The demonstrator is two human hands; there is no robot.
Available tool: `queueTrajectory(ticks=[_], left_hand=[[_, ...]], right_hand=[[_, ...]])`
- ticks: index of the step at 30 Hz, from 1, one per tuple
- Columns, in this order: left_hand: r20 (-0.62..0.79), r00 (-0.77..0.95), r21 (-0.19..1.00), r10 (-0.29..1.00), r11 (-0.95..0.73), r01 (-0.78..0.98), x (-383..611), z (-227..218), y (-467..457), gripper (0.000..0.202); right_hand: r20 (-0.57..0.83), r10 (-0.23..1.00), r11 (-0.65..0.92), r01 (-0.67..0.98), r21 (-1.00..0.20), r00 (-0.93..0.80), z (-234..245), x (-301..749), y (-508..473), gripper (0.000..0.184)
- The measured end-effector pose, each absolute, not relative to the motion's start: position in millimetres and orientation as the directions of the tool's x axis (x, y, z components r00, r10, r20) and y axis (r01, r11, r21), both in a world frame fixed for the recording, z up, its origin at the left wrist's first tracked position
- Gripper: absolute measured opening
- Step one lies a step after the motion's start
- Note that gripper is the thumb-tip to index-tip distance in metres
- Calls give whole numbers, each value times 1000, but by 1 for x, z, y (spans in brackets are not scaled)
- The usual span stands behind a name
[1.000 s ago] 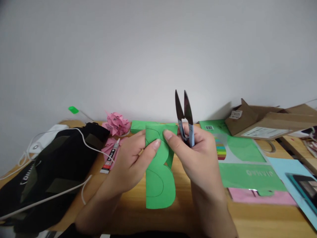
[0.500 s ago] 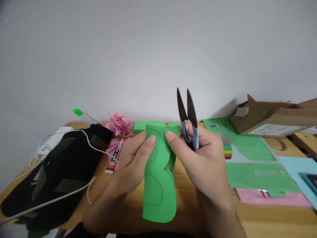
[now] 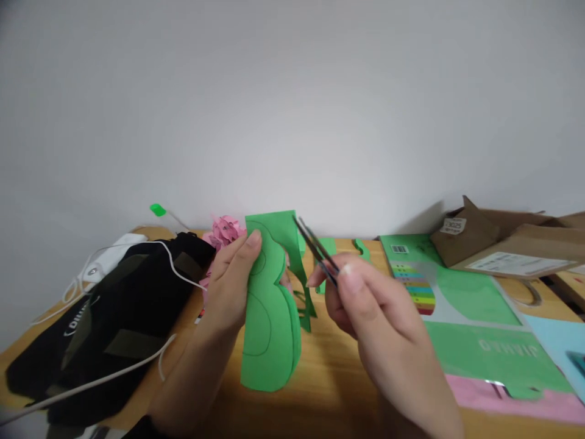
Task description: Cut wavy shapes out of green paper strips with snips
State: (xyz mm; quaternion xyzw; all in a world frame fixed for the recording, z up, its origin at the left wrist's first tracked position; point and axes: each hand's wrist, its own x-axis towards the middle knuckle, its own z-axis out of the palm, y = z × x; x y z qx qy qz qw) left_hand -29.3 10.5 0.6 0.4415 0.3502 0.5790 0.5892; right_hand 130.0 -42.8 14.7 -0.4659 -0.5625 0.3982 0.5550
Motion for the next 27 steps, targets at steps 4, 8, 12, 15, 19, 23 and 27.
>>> queueTrajectory(ticks=[4,8,12,15,19,23,27], left_hand=[[106,136,890,985,-33,-455,-30,9,9,45],[160,137,898,978,-87,-430,-31,12,6,42],[186,87,910,979,-138,-391,-34,10,4,37],[197,91,907,976,-147,-394,-34,10,2,36],[219,199,876,955,-102,-471,-31,10,0,35],[243,250,881,937,-105,-461,-27,8,-2,34],[278,267,903,923,-156,-399,-26,4,-1,34]], right_hand=[[113,991,117,46,-992,-69,16,130,-44,41],[85,994,88,44,-995,-72,15,130,-42,34],[82,990,95,116,-989,-114,20,130,-41,41],[65,987,85,141,-986,-144,20,131,-42,39],[41,991,49,68,-996,-124,11,133,-43,30],[25,997,27,19,-999,-79,6,130,-44,31],[21,987,13,-52,-999,-156,14,125,-39,41]])
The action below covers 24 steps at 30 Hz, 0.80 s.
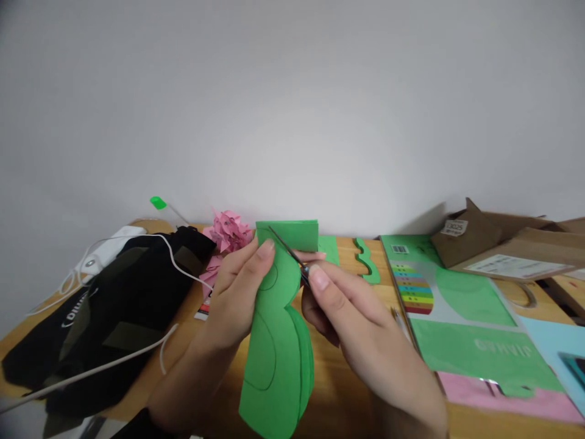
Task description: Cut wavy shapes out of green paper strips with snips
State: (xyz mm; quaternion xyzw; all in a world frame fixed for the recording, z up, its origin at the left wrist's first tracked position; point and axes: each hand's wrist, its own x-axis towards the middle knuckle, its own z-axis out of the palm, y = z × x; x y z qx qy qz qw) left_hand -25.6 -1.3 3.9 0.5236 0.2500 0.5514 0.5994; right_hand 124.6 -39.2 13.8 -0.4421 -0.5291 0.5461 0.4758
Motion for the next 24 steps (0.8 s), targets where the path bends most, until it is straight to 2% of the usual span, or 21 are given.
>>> queueTrajectory(ticks=[4,8,11,16,24], left_hand=[[252,226,924,941,-165,-346,-25,3,-2,35],[212,174,923,962,-139,-358,-24,5,-4,37],[178,181,896,967,-84,-435,-22,8,-6,41],[85,234,843,969,55,-535,-20,13,-8,40],[78,209,849,975,45,-527,-20,15,-10,41]], right_hand=[[42,943,4,-113,-994,-330,19,124,-32,48],[7,926,-59,-164,-985,-378,18,123,-28,52],[-36,930,-123,-218,-968,-366,18,119,-28,53],[-18,948,-129,-335,-933,-316,19,113,-27,50],[-7,952,-107,-314,-943,-305,21,111,-28,50]])
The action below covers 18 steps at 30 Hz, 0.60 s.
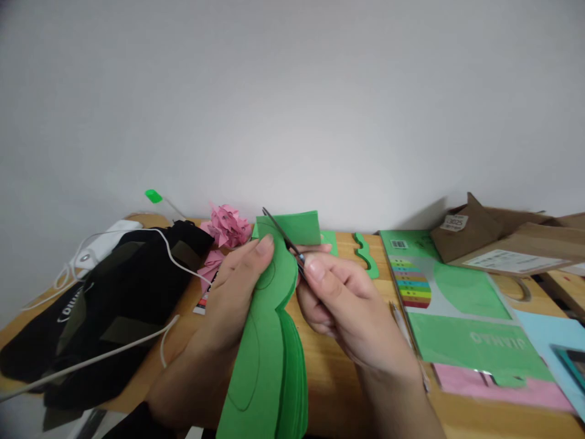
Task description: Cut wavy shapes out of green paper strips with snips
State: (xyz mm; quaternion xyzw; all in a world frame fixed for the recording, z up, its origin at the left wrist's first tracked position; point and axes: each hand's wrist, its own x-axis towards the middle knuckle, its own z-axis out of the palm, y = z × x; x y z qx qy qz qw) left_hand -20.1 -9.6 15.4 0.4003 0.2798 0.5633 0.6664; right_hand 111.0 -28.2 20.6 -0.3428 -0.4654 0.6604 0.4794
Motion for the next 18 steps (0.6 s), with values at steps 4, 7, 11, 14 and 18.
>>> queueTrajectory(ticks=[4,7,11,14,18], left_hand=[[85,235,840,968,58,-540,-19,14,-12,34],[98,242,844,965,48,-534,-18,12,-13,31],[142,219,831,965,4,-556,-17,11,-13,30],[166,210,813,964,-13,-583,-17,11,-13,34],[163,211,801,964,-4,-599,-15,11,-14,32]], right_hand=[[-6,949,-123,-352,-928,-317,20,108,-31,49],[-51,974,-139,-405,-904,-222,21,104,-36,48],[-68,976,-149,-407,-901,-206,22,99,-39,48],[-102,974,-174,-376,-910,-203,22,99,-37,50],[-103,969,-181,-355,-917,-226,21,102,-34,54]])
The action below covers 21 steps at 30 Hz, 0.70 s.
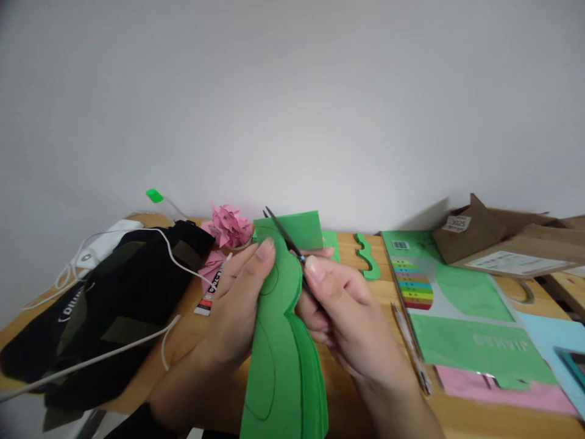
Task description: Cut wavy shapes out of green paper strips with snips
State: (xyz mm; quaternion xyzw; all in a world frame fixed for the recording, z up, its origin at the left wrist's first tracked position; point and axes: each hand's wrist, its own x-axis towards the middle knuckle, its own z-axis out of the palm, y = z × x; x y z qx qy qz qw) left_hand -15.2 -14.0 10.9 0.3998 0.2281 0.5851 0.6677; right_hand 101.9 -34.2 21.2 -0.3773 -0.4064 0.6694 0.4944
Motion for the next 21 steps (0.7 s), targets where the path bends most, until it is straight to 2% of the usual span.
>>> queueTrajectory(ticks=[5,9,14,21], left_hand=[[154,199,796,968,-2,-606,-14,12,-15,33],[137,180,770,974,9,-637,-15,16,-16,36],[88,178,802,980,36,-596,-15,17,-16,37],[109,182,792,977,25,-609,-15,16,-16,38]], right_hand=[[-94,963,-183,-351,-918,-254,17,102,-34,55],[-93,966,-188,-406,-894,-243,16,101,-35,53],[-74,966,-189,-478,-858,-248,17,100,-33,49],[-90,962,-202,-456,-867,-256,17,100,-35,51]])
